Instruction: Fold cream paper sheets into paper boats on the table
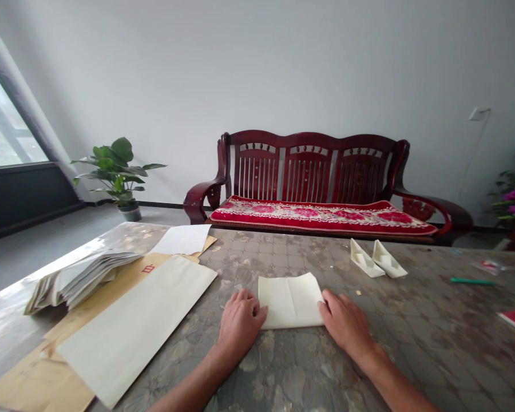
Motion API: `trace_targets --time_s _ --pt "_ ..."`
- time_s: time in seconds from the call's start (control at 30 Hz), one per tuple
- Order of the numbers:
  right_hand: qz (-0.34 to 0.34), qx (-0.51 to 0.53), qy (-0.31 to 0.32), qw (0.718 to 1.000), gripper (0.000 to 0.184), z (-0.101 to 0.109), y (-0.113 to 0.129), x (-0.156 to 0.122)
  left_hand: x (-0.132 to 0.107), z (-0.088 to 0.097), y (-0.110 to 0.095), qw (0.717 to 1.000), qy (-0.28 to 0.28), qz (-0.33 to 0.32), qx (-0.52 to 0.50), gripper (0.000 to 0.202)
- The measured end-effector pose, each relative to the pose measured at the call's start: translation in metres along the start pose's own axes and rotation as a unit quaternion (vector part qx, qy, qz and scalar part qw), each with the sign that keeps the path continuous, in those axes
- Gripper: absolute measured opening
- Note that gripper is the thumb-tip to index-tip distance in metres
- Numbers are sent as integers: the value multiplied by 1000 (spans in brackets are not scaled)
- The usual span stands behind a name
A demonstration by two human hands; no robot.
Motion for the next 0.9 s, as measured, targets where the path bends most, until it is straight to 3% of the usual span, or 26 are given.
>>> trace_targets --time_s 0.9 --pt "-6 -20 10 1000 23 4 4 1 2 -3 -7 994 19 -3 112 29"
Point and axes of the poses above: each hand's wrist, its own x-axis towards the middle knuckle, its own z-axis out of the back of the hand, y = z × x, the point moved 9 cm from there along x, towards the middle knuckle, and after that the axes turned 7 degrees about -x, right-handed, at the moved point
